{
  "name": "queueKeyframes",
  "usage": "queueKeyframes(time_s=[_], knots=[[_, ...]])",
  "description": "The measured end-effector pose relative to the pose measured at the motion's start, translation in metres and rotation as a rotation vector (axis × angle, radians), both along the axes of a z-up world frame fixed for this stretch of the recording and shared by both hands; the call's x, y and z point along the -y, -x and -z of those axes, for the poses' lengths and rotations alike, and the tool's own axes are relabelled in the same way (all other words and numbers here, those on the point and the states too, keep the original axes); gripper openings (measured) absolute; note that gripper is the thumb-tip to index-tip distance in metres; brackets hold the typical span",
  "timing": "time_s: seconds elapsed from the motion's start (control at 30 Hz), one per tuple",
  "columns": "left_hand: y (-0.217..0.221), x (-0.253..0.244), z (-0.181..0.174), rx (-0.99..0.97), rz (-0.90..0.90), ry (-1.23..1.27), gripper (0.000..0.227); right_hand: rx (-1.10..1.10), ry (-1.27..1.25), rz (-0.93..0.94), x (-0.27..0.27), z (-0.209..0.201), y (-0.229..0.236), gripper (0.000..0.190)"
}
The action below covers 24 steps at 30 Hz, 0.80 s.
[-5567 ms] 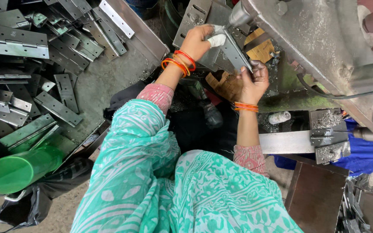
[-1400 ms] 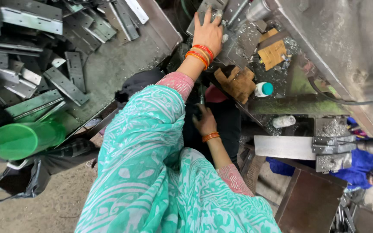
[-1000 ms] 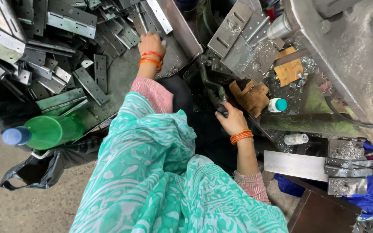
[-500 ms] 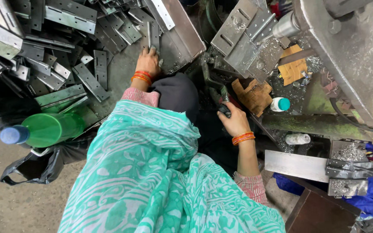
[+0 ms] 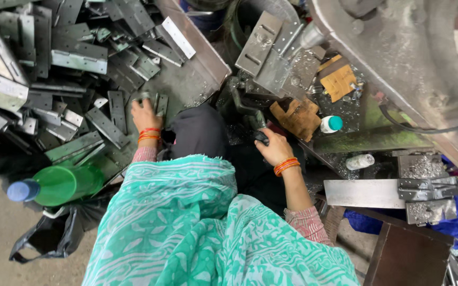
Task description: The person repeatedly picks up metal hinge pieces from a pile, places them into a press machine, operates the lever, and removes the processed pieces. The person continues this cycle throughout the clip.
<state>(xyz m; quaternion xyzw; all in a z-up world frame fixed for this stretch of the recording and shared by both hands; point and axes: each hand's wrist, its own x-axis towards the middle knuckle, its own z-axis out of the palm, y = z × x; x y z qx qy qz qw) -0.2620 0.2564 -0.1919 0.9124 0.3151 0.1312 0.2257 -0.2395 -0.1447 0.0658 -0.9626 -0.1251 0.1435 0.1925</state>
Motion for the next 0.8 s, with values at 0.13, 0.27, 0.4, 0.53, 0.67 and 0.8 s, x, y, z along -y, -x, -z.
queueKeyframes(time_s=[0.13, 0.27, 0.4, 0.53, 0.67, 0.8], knots=[[-0.007, -0.01, 0.005, 0.095, -0.115, 0.127, 0.09, -0.054, 0.02, 0.056, -0.001, -0.004, 0.002, 0.044], [-0.01, -0.018, -0.001, 0.129, -0.087, 0.21, 0.082, -0.028, -0.003, 0.043, -0.002, -0.009, 0.0, 0.042], [-0.003, -0.013, -0.03, 0.158, -0.086, 0.189, 0.068, -0.055, 0.004, 0.06, -0.001, -0.008, 0.005, 0.04], [-0.016, -0.001, -0.107, 0.275, 0.034, 0.241, 0.064, -0.048, -0.03, 0.051, 0.001, -0.009, -0.002, 0.04], [-0.047, 0.023, -0.196, 0.442, 0.256, 0.386, 0.071, -0.077, -0.023, 0.058, 0.002, -0.008, 0.0, 0.045], [-0.112, 0.083, -0.245, 0.462, 0.561, 0.555, 0.069, -0.085, 0.013, 0.067, 0.005, -0.005, -0.001, 0.045]])
